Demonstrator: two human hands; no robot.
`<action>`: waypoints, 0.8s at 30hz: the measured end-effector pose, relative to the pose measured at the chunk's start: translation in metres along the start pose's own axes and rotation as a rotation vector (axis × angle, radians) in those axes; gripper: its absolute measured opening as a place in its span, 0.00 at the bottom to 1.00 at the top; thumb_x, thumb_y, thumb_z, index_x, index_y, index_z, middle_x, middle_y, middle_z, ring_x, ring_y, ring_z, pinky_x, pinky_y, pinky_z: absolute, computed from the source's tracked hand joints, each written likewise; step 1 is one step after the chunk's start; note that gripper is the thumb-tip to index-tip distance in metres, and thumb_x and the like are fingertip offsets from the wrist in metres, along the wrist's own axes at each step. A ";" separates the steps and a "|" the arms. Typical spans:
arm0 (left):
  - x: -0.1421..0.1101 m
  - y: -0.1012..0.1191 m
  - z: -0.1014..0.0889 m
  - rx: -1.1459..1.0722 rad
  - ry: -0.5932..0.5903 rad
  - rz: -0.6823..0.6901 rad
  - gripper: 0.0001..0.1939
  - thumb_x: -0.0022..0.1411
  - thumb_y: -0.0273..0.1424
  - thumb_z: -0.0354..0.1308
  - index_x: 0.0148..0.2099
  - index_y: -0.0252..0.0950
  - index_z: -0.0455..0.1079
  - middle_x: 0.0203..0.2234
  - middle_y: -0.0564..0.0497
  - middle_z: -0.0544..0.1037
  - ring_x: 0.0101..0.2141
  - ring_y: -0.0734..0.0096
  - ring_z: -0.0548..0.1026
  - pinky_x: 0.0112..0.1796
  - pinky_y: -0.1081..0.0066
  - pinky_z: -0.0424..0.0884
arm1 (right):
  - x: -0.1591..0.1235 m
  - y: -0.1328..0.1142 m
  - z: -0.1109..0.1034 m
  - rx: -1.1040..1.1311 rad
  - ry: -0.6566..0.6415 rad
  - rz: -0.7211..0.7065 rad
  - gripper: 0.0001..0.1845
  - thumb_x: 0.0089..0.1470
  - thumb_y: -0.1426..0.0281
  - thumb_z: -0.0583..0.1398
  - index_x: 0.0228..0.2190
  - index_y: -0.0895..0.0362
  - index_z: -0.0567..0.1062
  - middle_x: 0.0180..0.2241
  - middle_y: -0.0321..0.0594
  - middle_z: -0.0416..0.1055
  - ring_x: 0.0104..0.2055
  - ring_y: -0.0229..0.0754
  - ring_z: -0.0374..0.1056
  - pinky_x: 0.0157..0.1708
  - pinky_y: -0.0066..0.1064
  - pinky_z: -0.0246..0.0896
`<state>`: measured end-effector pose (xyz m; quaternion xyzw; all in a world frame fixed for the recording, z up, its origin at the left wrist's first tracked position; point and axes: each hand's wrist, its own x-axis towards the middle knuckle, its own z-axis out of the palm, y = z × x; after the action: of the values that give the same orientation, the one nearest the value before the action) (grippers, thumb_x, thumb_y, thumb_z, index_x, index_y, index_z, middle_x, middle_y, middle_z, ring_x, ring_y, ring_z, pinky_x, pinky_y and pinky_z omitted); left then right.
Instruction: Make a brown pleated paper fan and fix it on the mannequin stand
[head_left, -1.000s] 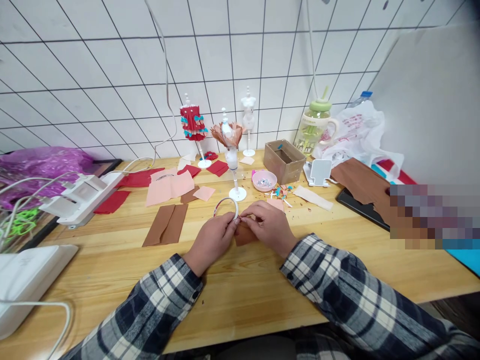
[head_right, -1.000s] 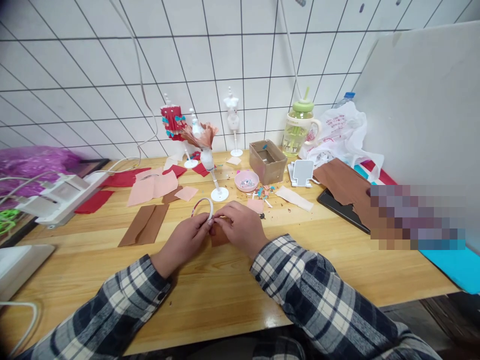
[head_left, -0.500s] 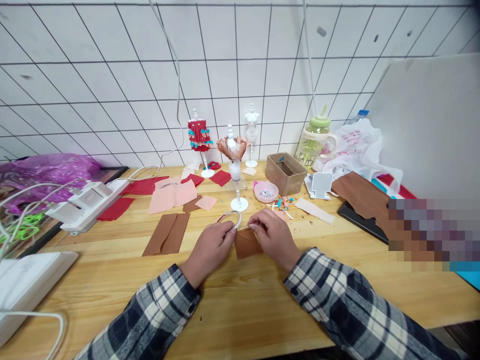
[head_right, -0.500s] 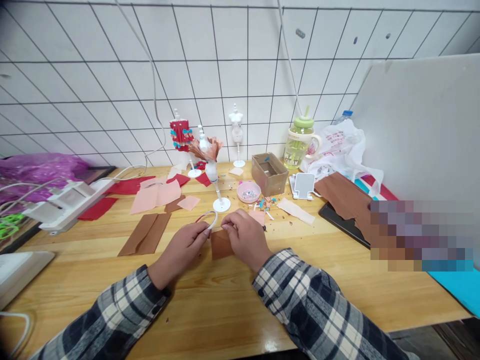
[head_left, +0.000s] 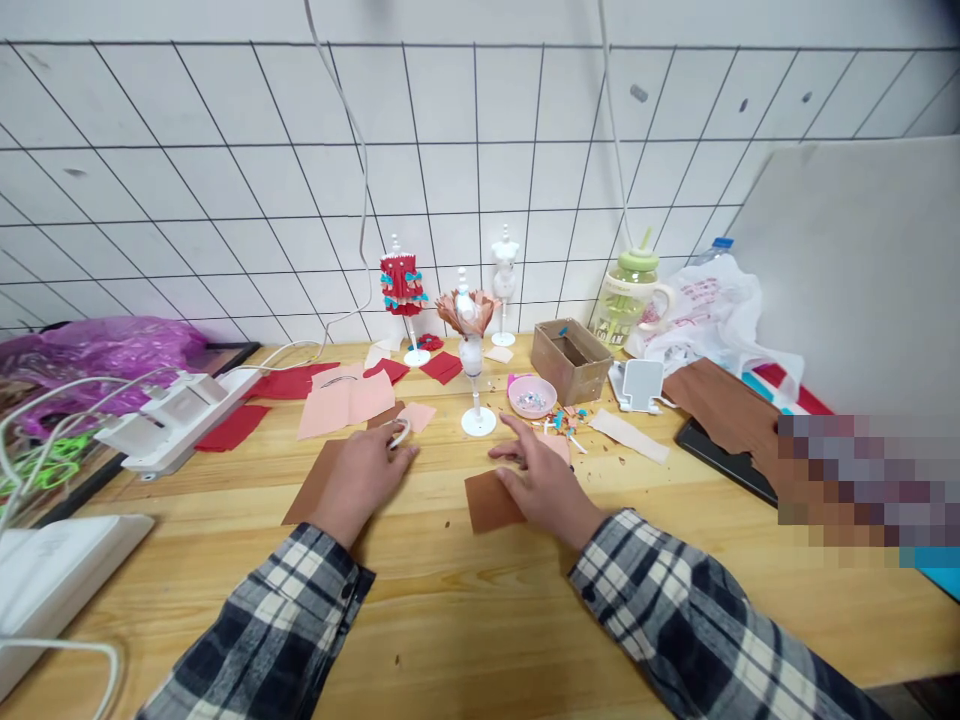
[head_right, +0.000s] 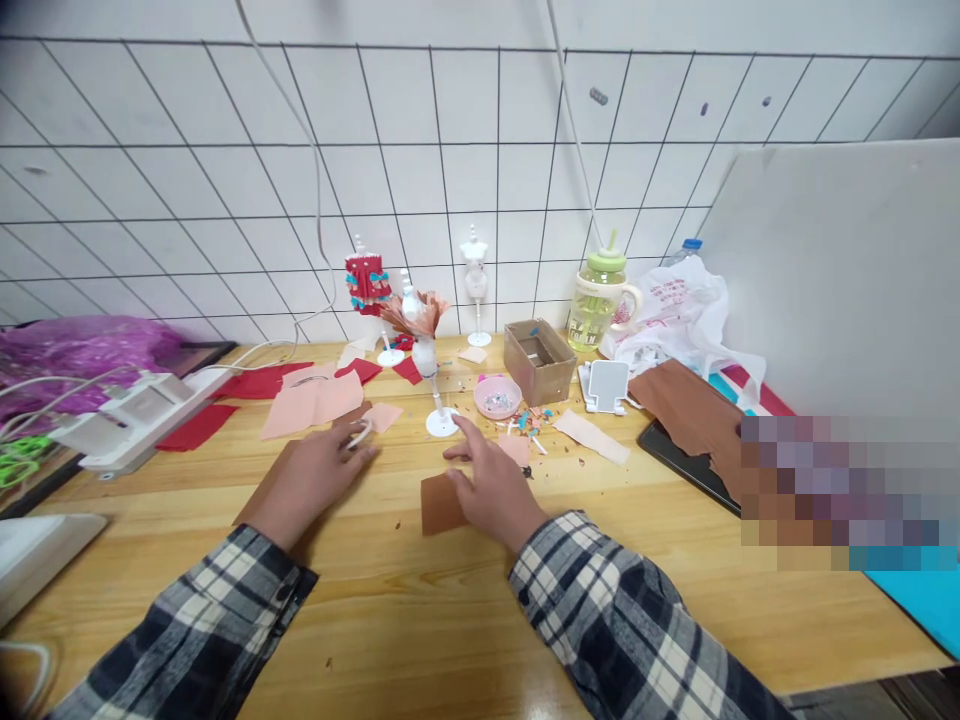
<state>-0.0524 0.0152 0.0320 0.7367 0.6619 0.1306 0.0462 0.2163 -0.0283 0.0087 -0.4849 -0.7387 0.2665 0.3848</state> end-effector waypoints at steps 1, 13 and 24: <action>-0.002 0.002 0.002 0.063 0.042 -0.006 0.24 0.60 0.46 0.54 0.53 0.37 0.71 0.38 0.42 0.78 0.41 0.52 0.74 0.43 0.61 0.65 | 0.000 0.000 0.005 -0.073 -0.018 -0.017 0.38 0.56 0.73 0.58 0.65 0.53 0.51 0.46 0.41 0.74 0.48 0.45 0.67 0.50 0.39 0.62; -0.041 0.066 0.038 -0.054 -0.067 0.199 0.21 0.51 0.48 0.66 0.41 0.41 0.69 0.41 0.48 0.72 0.43 0.56 0.68 0.44 0.59 0.61 | 0.000 0.004 0.013 -0.425 -0.040 0.066 0.48 0.52 0.68 0.64 0.67 0.52 0.47 0.52 0.47 0.68 0.52 0.51 0.62 0.52 0.43 0.58; -0.043 0.064 0.021 -0.056 -0.207 0.779 0.10 0.68 0.33 0.52 0.46 0.40 0.73 0.38 0.48 0.76 0.40 0.65 0.71 0.42 0.64 0.66 | 0.002 0.008 -0.001 -0.361 -0.052 0.012 0.48 0.45 0.66 0.68 0.64 0.54 0.56 0.55 0.49 0.65 0.56 0.52 0.60 0.57 0.45 0.55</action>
<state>0.0102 -0.0325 0.0218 0.9401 0.3212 0.0816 0.0797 0.2204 -0.0235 0.0038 -0.5433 -0.7815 0.1444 0.2706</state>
